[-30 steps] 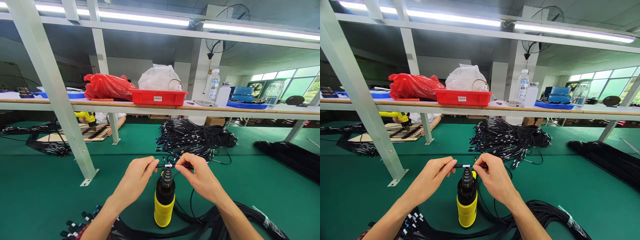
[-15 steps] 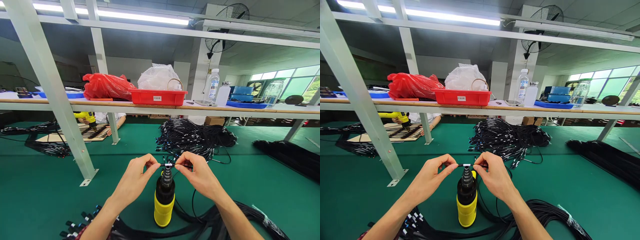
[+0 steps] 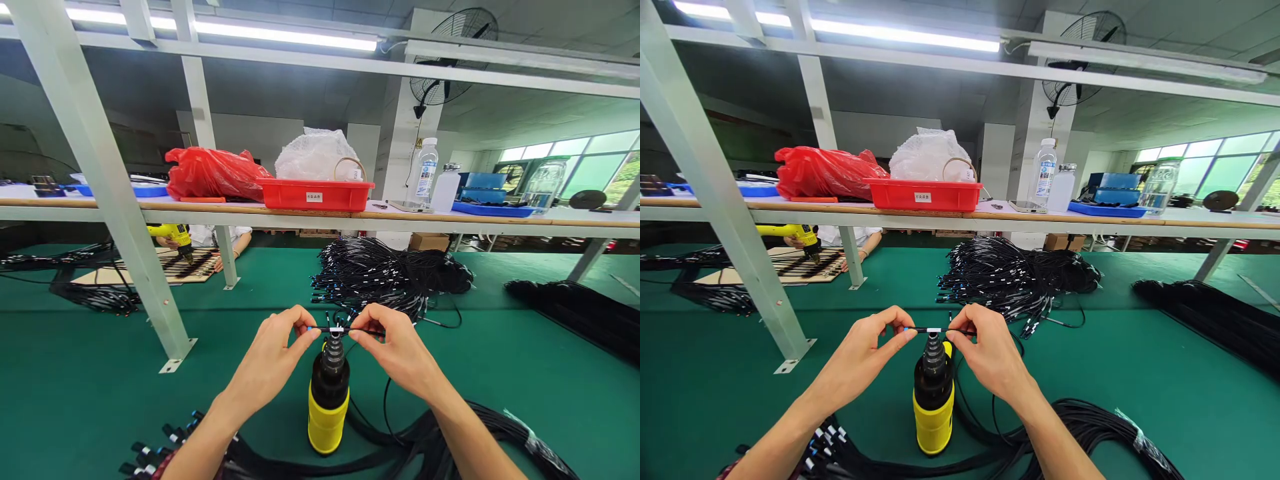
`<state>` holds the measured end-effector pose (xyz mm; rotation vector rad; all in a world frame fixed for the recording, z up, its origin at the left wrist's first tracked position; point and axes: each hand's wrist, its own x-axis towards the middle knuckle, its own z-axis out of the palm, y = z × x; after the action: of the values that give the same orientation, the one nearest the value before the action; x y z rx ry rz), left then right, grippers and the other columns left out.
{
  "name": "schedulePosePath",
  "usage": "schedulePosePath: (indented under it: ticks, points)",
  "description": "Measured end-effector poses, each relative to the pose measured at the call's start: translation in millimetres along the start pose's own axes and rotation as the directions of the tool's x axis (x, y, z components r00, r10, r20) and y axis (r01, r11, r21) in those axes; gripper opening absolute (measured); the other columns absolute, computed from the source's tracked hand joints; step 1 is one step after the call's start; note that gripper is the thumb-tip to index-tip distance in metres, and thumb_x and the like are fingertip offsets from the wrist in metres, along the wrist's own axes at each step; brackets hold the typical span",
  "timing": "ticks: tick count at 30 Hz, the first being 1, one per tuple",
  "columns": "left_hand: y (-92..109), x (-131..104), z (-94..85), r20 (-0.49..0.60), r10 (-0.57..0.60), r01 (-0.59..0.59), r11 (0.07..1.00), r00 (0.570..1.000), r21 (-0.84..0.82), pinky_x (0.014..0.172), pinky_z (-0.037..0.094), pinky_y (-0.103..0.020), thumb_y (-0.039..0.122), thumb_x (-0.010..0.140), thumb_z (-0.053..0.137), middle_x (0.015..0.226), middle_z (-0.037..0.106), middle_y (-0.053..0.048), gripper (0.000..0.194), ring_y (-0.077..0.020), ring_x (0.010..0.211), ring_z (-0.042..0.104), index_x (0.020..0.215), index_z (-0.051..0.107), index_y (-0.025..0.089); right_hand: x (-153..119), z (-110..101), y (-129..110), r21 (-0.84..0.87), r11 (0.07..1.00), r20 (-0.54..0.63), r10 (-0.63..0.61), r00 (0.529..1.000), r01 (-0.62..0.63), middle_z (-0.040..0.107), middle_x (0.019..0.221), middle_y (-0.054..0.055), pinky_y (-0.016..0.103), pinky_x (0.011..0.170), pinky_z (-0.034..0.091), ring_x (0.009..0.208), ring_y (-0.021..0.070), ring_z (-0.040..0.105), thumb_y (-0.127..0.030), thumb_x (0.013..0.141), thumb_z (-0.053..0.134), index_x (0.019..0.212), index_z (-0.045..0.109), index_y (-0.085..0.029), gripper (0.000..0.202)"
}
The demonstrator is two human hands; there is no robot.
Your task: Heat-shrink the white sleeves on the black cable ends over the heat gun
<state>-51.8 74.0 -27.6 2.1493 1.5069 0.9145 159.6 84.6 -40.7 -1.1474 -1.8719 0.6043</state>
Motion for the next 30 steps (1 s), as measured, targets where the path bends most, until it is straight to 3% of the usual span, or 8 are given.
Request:
schedulePosePath:
  ticks: [5, 8, 19, 24, 30]
  points:
    - [-0.1, -3.1, 2.0, -0.003, 0.016, -0.016, 0.991, 1.000, 0.136, 0.070, 0.032, -0.031, 0.046, 0.099, 0.031, 0.066, 0.057, 0.003, 0.044, -0.0183, 0.070, 0.047, 0.066, 0.049, 0.021, -1.4, -3.9, -3.7, -0.051, 0.998, 0.055, -0.019, 0.998, 0.021, 0.063, 0.069, -0.002, 0.025, 0.056, 0.034, 0.063, 0.0125, 0.050, -0.032, 0.092, 0.055, 0.072, 0.061, -0.019, 0.025]
    - [0.7, -2.2, 2.3, -0.012, 0.030, -0.027, 0.987, 0.999, 0.158, 0.071, 0.031, -0.032, 0.046, 0.099, 0.030, 0.062, 0.056, 0.004, 0.048, -0.0177, 0.067, 0.047, 0.063, 0.048, 0.021, -2.0, -4.2, -5.2, -0.100, 0.994, 0.073, -0.034, 0.997, 0.041, 0.057, 0.063, -0.003, 0.025, 0.054, 0.030, 0.057, 0.0116, 0.044, -0.036, 0.095, 0.051, 0.069, 0.059, -0.019, 0.032]
    - [-0.8, -2.5, 1.1, -0.054, 0.012, -0.010, 1.000, 0.998, 0.029, 0.072, 0.033, -0.029, 0.038, 0.090, 0.053, 0.087, 0.061, 0.004, 0.012, -0.0191, 0.082, 0.049, 0.087, 0.055, 0.026, -0.2, -1.8, -2.0, -0.001, 1.000, 0.041, -0.010, 0.999, 0.010, 0.062, 0.072, -0.003, 0.023, 0.059, 0.038, 0.066, 0.0126, 0.053, -0.021, 0.087, 0.059, 0.078, 0.061, -0.020, 0.010]
    - [1.1, -3.3, -1.1, -0.038, 0.025, -0.024, 0.999, 0.999, 0.035, 0.071, 0.033, -0.030, 0.047, 0.096, 0.040, 0.078, 0.059, 0.004, 0.030, -0.0183, 0.075, 0.048, 0.081, 0.054, 0.025, -2.2, -4.6, -3.2, -0.079, 0.995, 0.057, -0.059, 0.997, 0.063, 0.065, 0.073, -0.001, 0.026, 0.060, 0.036, 0.067, 0.0138, 0.052, -0.030, 0.094, 0.051, 0.077, 0.065, -0.020, 0.024]
    - [0.7, -2.9, 1.0, 0.005, 0.011, -0.011, 1.000, 1.000, 0.017, 0.068, 0.033, -0.029, 0.050, 0.098, 0.031, 0.067, 0.059, 0.003, 0.047, -0.0175, 0.071, 0.052, 0.064, 0.047, 0.021, -2.1, -5.8, -4.2, -0.049, 0.995, 0.061, -0.079, 0.995, 0.082, 0.065, 0.074, -0.001, 0.026, 0.061, 0.037, 0.068, 0.0139, 0.052, -0.027, 0.093, 0.054, 0.076, 0.064, -0.019, 0.022]
